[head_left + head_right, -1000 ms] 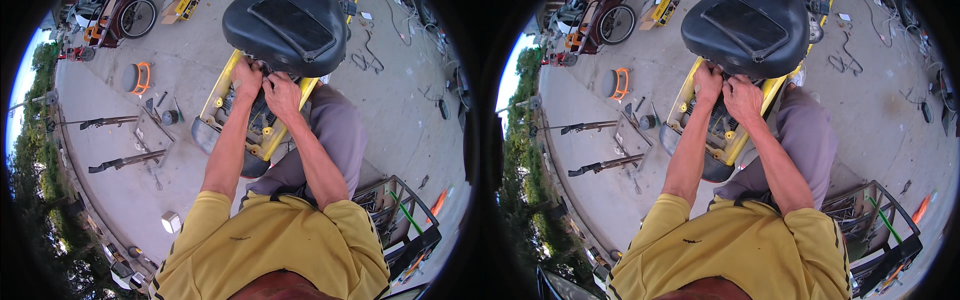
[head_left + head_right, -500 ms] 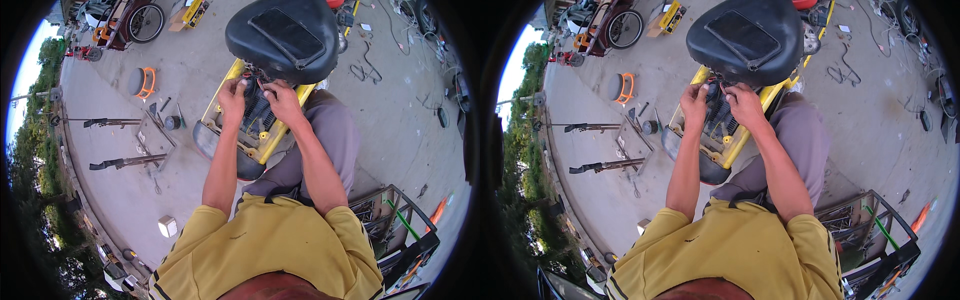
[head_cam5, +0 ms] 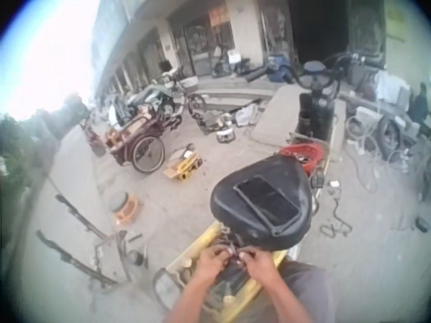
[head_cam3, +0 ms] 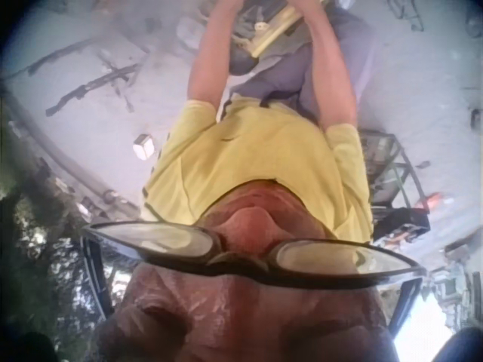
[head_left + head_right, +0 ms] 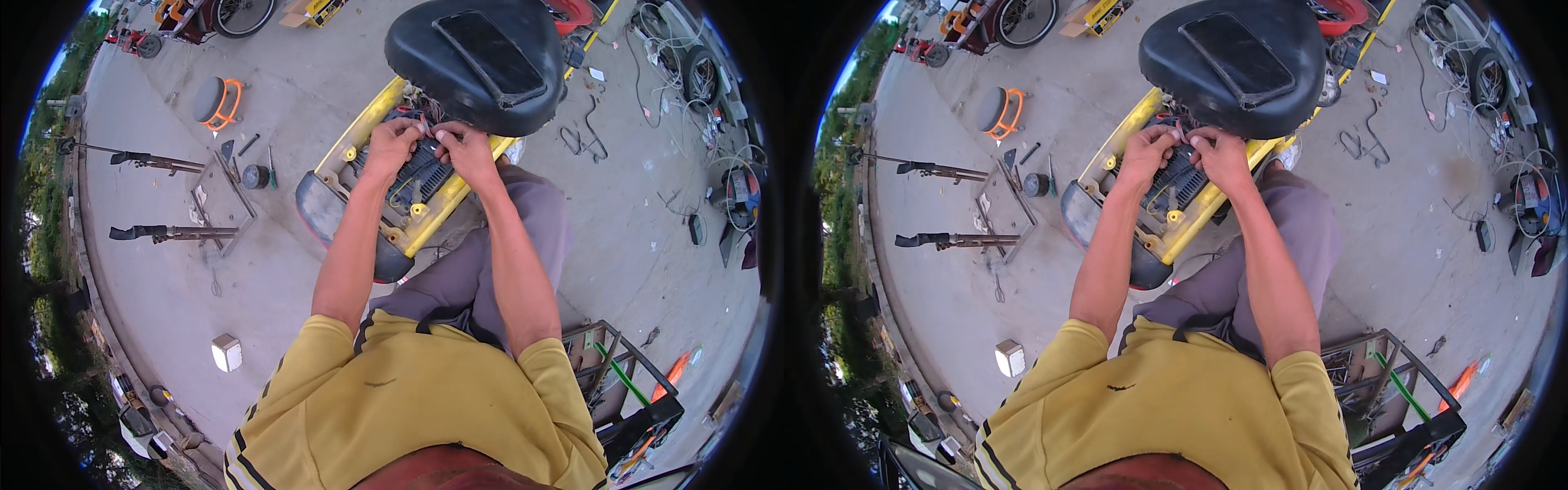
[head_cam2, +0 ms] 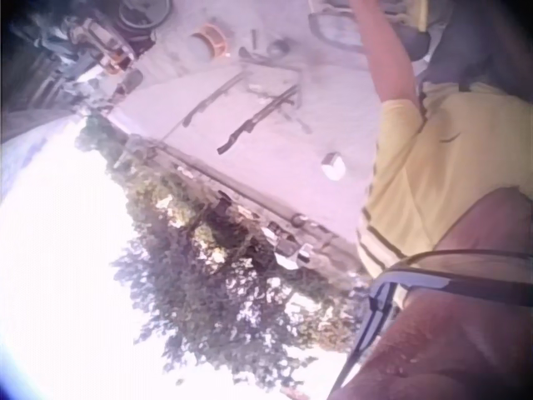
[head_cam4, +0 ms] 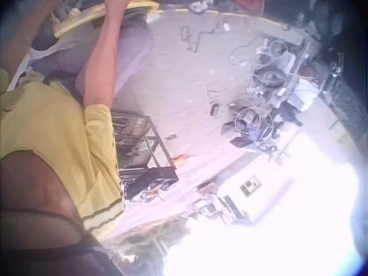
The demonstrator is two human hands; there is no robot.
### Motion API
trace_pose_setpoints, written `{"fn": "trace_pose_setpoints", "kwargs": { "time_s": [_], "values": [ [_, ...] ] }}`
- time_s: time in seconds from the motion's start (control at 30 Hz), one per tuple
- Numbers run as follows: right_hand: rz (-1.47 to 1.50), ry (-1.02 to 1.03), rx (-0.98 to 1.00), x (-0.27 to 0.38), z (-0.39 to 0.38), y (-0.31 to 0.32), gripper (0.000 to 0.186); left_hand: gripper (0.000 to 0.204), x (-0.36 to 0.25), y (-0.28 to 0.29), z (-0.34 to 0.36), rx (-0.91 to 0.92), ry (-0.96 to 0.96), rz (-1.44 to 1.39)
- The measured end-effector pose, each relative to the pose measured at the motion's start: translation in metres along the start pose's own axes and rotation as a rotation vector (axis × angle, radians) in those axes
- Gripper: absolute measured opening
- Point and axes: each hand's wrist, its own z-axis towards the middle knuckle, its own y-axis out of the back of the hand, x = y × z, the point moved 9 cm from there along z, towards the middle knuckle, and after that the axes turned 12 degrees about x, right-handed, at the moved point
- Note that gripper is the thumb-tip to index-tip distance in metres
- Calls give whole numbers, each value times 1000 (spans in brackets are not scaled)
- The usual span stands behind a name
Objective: The person sits on the ground and works on the wiring of a yellow scooter. They hold a black device in one hand while manipulating wires with the other, then place the device on the seat and continue adjusting the wires with both hands.
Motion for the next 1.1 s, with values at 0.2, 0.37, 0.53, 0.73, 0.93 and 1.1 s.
{"fn": "trace_pose_setpoints", "kwargs": {
  "time_s": [0.2, 0.37, 0.53, 0.73, 0.93, 1.1],
  "values": [
    [-48, -96, 50, 6, -2, 2, 15, 10, 13, 9, 3, 30, -27, -91],
    [-502, 202, -19, 30, -2, -1, 14, 14, 3, 8, -2, -26, -64, -36],
    [-360, 85, -24, 20, 3, 1, 12, 15, -12, 0, -5, 2, -122, -4],
    [-170, -77, -84, 7, 7, 13, 21, 15, -3, 1, 8, -66, -182, 32],
    [-165, -36, -62, 4, 12, 18, 11, 15, -1, 6, 11, -141, -204, 56],
    [-137, -41, -12, 4, 14, 16, 11, 14, -10, 6, 12, -206, -386, 138]
  ]
}}
